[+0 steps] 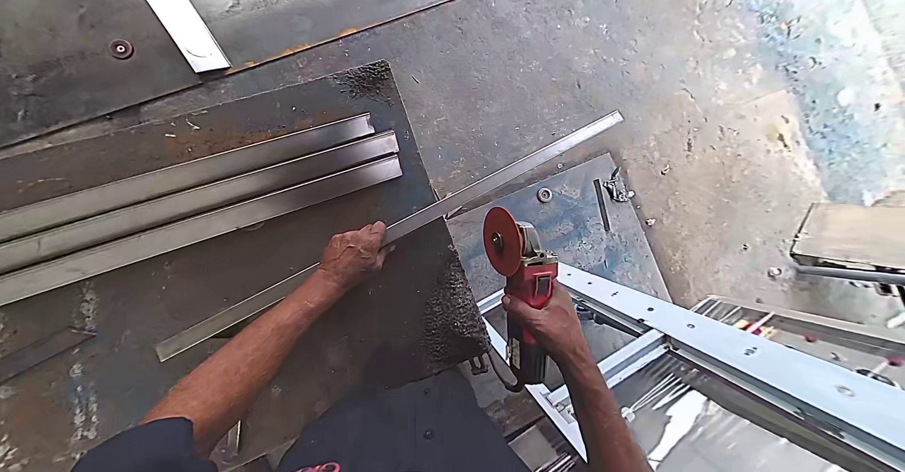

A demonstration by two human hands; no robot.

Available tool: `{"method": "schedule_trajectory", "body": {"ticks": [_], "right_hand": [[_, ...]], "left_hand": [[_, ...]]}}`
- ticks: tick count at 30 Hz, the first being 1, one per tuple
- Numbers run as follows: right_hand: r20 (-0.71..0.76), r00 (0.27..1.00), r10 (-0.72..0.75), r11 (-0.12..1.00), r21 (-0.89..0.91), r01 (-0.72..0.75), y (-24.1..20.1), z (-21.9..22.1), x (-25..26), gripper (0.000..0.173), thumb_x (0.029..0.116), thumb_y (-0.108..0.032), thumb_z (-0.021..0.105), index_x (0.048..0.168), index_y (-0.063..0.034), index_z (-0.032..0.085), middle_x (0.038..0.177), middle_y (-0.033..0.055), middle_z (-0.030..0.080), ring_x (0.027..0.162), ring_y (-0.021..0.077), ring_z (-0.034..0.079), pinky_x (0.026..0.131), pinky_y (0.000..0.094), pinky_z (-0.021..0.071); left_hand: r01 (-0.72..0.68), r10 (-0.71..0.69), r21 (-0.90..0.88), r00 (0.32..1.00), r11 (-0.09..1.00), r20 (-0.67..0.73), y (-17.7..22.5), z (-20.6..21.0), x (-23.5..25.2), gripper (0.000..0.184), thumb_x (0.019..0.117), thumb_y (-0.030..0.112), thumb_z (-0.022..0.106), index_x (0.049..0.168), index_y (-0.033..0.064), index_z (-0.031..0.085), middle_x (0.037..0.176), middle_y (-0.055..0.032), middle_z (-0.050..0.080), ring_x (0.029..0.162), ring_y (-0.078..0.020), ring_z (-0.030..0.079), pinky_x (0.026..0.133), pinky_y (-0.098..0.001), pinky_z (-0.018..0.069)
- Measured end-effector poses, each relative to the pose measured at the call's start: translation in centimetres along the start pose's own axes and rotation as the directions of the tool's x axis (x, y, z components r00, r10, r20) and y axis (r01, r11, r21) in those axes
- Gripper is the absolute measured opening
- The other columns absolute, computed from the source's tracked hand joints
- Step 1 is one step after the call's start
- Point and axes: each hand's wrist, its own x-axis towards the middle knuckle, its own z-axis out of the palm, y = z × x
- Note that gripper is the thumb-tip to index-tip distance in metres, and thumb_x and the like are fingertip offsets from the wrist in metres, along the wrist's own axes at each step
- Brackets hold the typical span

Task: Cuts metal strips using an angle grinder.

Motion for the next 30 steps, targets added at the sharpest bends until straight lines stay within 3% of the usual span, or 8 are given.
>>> {"method": "schedule_trajectory", "body": {"ticks": [8, 19, 23, 30], "right_hand": [[0.115, 0.991, -0.073, 0.982, -0.163, 0.092, -1.0, 0.6, 3.4, 0.073, 0.0662, -0.043, 0.085, 0.125, -0.0086, 0.06, 0.102, -0.0003, 0.071, 0.092, 0.0062, 0.069, 0.084, 0.0315, 0.0588], [0.154, 0.984, -0.087, 0.965, -0.231, 0.121, -1.4, 0.8, 5.1, 0.075, 0.066, -0.045, 0.084, 0.126, -0.0066, 0.06, 0.102, 0.0013, 0.071, 0.091, 0.0075, 0.069, 0.084, 0.0325, 0.0583], [0.131, 0.988, -0.082, 0.964, -0.242, 0.112, -1.3, 0.7, 4.8, 0.077, 0.0661, -0.046, 0.084, 0.127, -0.0063, 0.06, 0.103, 0.0019, 0.071, 0.093, 0.007, 0.068, 0.085, 0.0318, 0.0573], [0.114, 0.991, -0.063, 0.968, -0.236, 0.089, -0.9, 0.5, 4.5, 0.076, 0.0669, -0.046, 0.084, 0.127, -0.0058, 0.06, 0.103, 0.0017, 0.071, 0.093, 0.0067, 0.068, 0.085, 0.0318, 0.0577]], "left_hand": [[-0.035, 0.044, 0.056, 0.987, 0.998, -0.155, -0.1, 1.8, -0.4, 0.033, 0.1011, 0.037, 0.058, 0.098, 0.0042, 0.063, 0.082, -0.0145, 0.066, 0.068, -0.035, 0.07, 0.053, -0.0497, 0.0544], [-0.143, 0.15, 0.058, 0.978, 0.988, -0.142, -1.3, 1.1, 1.3, 0.019, 0.095, 0.024, 0.065, 0.096, 0.0052, 0.063, 0.078, -0.0121, 0.063, 0.063, -0.0314, 0.067, 0.049, -0.0465, 0.0523], [-0.143, 0.147, 0.042, 0.983, 0.989, -0.108, -1.6, 0.8, 1.7, 0.028, 0.0989, 0.034, 0.062, 0.095, 0.0067, 0.062, 0.076, -0.0106, 0.063, 0.064, -0.0304, 0.068, 0.051, -0.0461, 0.053], [-0.144, 0.151, 0.06, 0.98, 0.988, -0.127, -1.7, 0.8, 1.8, 0.031, 0.099, 0.037, 0.061, 0.095, 0.0066, 0.062, 0.075, -0.0106, 0.063, 0.063, -0.0308, 0.068, 0.05, -0.0463, 0.0521]]}}
